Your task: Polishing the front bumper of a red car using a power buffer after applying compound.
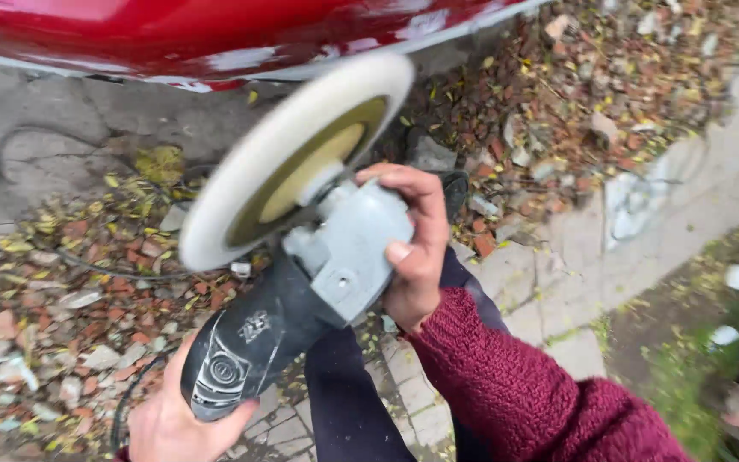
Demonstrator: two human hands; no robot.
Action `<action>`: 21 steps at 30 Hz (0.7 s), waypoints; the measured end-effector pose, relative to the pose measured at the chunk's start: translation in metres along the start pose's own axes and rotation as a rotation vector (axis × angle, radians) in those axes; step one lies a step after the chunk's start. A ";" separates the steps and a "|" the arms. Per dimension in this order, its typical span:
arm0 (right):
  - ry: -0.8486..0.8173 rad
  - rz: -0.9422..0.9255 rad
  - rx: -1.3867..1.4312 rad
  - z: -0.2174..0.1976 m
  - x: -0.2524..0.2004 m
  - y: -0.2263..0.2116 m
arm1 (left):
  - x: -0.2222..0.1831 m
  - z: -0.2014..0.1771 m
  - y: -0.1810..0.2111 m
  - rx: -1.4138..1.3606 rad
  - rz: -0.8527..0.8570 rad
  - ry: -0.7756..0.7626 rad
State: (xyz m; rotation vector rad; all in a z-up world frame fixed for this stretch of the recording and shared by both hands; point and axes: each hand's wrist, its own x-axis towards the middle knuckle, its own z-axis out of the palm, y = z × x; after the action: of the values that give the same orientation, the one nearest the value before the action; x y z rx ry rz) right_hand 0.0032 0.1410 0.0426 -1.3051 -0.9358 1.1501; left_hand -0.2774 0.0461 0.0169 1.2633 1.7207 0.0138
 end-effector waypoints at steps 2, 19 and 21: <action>0.048 0.005 0.150 0.007 0.013 -0.002 | 0.001 -0.023 0.019 0.081 0.103 0.065; 0.326 0.003 0.457 -0.045 0.078 0.014 | 0.064 -0.037 0.030 0.005 0.670 0.333; 0.338 0.052 0.496 -0.054 0.081 0.009 | 0.058 -0.028 0.040 -0.061 0.683 0.352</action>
State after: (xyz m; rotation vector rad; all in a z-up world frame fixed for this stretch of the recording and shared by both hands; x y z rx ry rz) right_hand 0.0725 0.2069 0.0207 -1.0707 -0.3391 1.0698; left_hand -0.2679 0.1208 0.0134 1.8228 1.4694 0.7186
